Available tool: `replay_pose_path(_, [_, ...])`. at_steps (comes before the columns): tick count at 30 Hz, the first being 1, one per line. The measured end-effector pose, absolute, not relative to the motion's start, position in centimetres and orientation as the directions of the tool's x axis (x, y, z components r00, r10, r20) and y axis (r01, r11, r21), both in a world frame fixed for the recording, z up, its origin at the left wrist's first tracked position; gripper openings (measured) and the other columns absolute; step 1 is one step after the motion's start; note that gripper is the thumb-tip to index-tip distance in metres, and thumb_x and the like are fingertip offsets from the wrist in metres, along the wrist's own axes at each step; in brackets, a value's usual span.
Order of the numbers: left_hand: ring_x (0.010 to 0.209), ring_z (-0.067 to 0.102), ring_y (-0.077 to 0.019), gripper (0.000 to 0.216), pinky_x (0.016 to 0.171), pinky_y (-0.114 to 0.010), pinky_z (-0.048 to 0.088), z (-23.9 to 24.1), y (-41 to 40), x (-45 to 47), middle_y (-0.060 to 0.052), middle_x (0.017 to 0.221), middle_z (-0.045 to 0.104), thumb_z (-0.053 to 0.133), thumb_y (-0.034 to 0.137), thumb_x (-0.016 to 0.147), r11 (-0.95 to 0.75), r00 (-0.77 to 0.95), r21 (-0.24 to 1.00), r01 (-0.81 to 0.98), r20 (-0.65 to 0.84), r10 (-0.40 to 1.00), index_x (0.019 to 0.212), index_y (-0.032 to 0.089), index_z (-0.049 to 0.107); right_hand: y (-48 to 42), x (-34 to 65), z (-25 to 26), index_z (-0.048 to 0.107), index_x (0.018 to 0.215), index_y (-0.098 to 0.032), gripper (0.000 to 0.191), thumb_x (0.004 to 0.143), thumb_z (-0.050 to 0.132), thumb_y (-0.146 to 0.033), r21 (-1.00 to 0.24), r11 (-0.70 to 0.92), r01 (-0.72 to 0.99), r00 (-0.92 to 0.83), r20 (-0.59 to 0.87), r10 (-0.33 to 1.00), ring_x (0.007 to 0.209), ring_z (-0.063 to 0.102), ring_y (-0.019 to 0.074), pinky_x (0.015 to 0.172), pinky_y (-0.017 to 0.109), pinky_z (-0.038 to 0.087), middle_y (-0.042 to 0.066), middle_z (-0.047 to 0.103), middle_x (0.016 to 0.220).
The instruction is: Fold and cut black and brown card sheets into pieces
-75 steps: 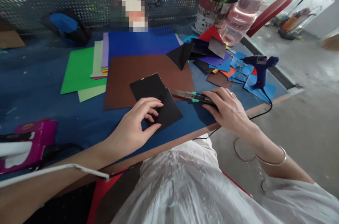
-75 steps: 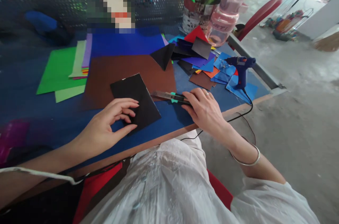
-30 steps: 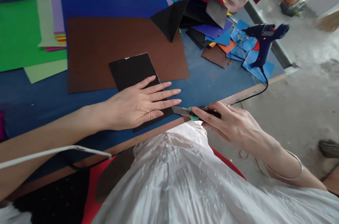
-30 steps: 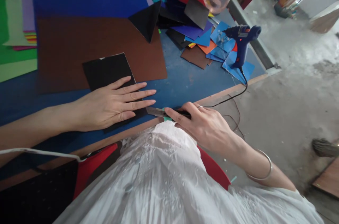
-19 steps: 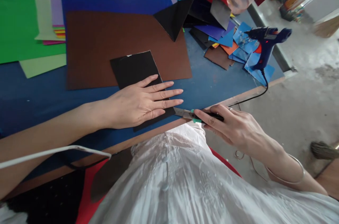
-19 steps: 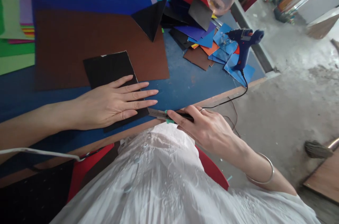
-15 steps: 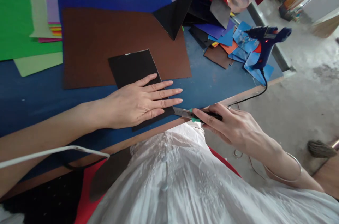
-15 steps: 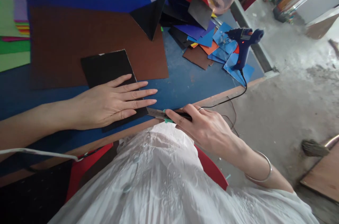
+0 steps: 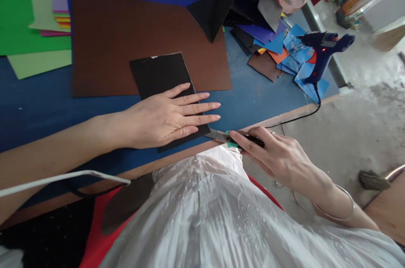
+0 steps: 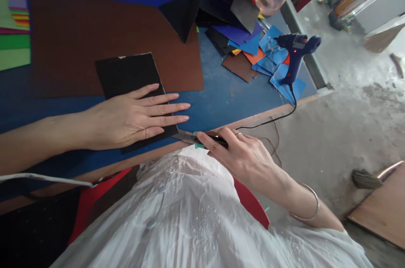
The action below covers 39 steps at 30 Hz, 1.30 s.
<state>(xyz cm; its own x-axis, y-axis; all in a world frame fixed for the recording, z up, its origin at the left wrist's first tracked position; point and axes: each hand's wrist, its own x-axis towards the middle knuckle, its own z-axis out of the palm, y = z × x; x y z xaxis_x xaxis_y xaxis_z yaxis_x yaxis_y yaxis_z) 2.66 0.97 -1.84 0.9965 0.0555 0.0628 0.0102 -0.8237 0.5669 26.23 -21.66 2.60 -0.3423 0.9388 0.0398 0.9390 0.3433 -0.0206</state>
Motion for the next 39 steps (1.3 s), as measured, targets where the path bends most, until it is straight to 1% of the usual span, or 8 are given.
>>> replay_pose_path(5, [0.157,0.039,-0.0277,0.046,0.132,-0.059,0.011,-1.7,0.9,2.7,0.009,0.163,0.051,0.045,0.04,0.103,-0.812,0.998,0.583,0.029,0.031,0.058,0.147,0.05,0.056,-21.6,26.0,2.8,0.058,0.147,-0.018,0.038,0.109,0.051,-0.023,-0.057,0.336,0.94,-0.335,0.026,0.942,0.083,0.074,0.0174,0.061,0.03,0.058,0.009,0.073,0.117])
replay_pose_path(9, [0.16,0.034,-0.0265,0.049,0.133,-0.059,0.004,-1.8,1.0,2.8,0.01,0.167,0.045,0.041,0.044,0.104,-0.808,0.998,0.586,0.065,-0.026,0.061,0.151,0.049,0.052,-21.4,25.6,2.9,0.061,0.143,-0.017,0.037,0.109,0.049,-0.019,-0.032,0.347,0.937,-0.346,0.038,0.938,0.077,0.073,0.0162,0.058,0.029,0.055,0.009,0.074,0.114])
replay_pose_path(15, [0.161,0.031,-0.0256,0.05,0.134,-0.056,0.005,-1.8,1.0,2.6,0.01,0.17,0.038,0.034,0.042,0.108,-0.868,1.0,0.497,0.02,-0.015,0.014,0.157,0.048,0.045,-21.6,25.6,2.9,0.059,0.145,-0.016,0.038,0.109,0.052,-0.022,-0.043,0.346,0.937,-0.346,0.018,0.938,0.082,0.074,0.0178,0.06,0.029,0.057,0.011,0.073,0.118])
replay_pose_path(20, [0.162,0.028,-0.0228,0.051,0.134,-0.051,0.004,-1.6,1.0,2.5,0.011,0.172,0.032,0.027,0.044,0.111,-0.901,1.0,0.434,0.012,-0.025,0.002,0.16,0.046,0.04,-21.3,25.3,3.0,0.059,0.145,-0.018,0.038,0.109,0.049,-0.02,-0.013,0.362,0.932,-0.361,0.026,0.932,0.076,0.073,0.0158,0.058,0.029,0.056,0.008,0.074,0.114])
replay_pose_path(26, [0.162,0.029,-0.0236,0.052,0.134,-0.05,0.006,-1.8,1.0,2.4,0.011,0.172,0.033,0.026,0.047,0.111,-0.916,1.0,0.401,-0.005,-0.012,-0.011,0.162,0.047,0.036,-21.3,25.1,3.0,0.058,0.146,-0.017,0.037,0.11,0.049,-0.024,-0.041,0.352,0.935,-0.352,0.005,0.936,0.08,0.075,0.0174,0.058,0.029,0.057,0.01,0.073,0.118])
replay_pose_path(30, [0.161,0.031,-0.0251,0.051,0.134,-0.052,0.008,-1.8,1.0,2.5,0.011,0.171,0.035,0.026,0.046,0.111,-0.914,1.0,0.406,0.002,-0.008,-0.002,0.161,0.05,0.035,-21.1,25.0,3.0,0.06,0.144,-0.019,0.036,0.111,0.046,-0.023,-0.026,0.367,0.93,-0.366,0.025,0.93,0.076,0.074,0.016,0.059,0.028,0.057,0.009,0.075,0.115])
replay_pose_path(35, [0.162,0.03,-0.0239,0.052,0.134,-0.049,0.007,-1.9,1.0,2.4,0.011,0.172,0.033,0.025,0.047,0.111,-0.921,1.0,0.389,-0.018,0.003,-0.018,0.163,0.048,0.033,-21.0,24.8,3.1,0.062,0.142,-0.017,0.035,0.111,0.048,-0.024,-0.067,0.353,0.933,-0.353,0.022,0.935,0.081,0.076,0.0163,0.06,0.027,0.058,0.01,0.075,0.117])
replay_pose_path(39, [0.162,0.028,-0.0231,0.052,0.134,-0.049,0.006,-1.9,1.0,2.3,0.01,0.172,0.032,0.025,0.047,0.112,-0.923,1.0,0.383,-0.024,0.006,-0.023,0.163,0.047,0.032,-20.9,24.6,3.0,0.064,0.141,-0.017,0.035,0.11,0.05,-0.022,-0.039,0.379,0.925,-0.377,0.044,0.925,0.081,0.076,0.017,0.061,0.028,0.059,0.009,0.076,0.116])
